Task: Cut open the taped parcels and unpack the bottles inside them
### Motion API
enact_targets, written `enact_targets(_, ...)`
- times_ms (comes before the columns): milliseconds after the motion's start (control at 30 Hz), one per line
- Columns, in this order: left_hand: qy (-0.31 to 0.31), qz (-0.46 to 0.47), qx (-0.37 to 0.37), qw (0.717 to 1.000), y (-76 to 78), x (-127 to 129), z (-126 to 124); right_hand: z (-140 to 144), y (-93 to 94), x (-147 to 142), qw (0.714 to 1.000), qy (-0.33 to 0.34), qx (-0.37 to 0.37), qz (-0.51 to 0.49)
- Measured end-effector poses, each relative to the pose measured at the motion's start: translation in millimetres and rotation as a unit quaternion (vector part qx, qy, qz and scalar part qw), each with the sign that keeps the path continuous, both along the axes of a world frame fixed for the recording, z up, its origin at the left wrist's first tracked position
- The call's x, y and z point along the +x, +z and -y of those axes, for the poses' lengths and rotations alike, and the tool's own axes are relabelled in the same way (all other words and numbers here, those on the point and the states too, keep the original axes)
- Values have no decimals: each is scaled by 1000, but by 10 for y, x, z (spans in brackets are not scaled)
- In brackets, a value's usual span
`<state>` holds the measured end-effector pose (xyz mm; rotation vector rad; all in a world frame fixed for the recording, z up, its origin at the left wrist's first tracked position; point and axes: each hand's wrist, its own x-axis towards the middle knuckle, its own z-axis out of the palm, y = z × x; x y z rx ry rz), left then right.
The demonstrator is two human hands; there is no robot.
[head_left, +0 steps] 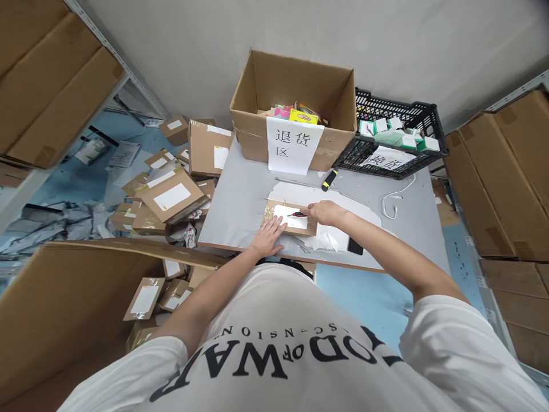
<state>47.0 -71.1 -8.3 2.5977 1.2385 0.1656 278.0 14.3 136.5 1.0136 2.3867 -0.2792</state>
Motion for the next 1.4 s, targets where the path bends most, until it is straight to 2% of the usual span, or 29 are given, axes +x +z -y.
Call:
enact_targets(233,3,-1,7,1000,-22,5,8,186,58,531,998,-59,2,8)
enact_targets(433,11,-8,6,1000,-27,27,5,268,-16,866,997,-75,4,12)
enact_targets(567,18,-2,8,1000,-19,30,-8,373,-94,1302,995,-98,3,36)
enact_targets(700,17,0,16,1000,-25,35,-10,631,-177,1773,986,-165,10,21)
enact_targets(833,23,-4,19,1000,-24,45,-8,931,-364,1878,962,-260,24,-75)
enact_targets(933,22,-7,23,999,3,55,-23,1102,-633,1719,912,-344,32,-220)
enact_targets(1033,36,-4,23,999,58,76,-80,1236,-950,1483,815,-451,-1,-365)
enact_targets(1133,47,12,13,999,133,105,-197,1341,-1204,1248,714,-530,-59,-454)
enact_targets(1267,61,8,9,998,209,148,-392,1420,-1391,1010,607,-566,-103,-548)
enact_targets(1333,71,-6,1,997,219,167,-458,1437,-1446,936,570,-573,-113,-578)
enact_targets(1400,77,-21,-14,997,213,182,-486,1448,-1486,894,546,-580,-119,-593)
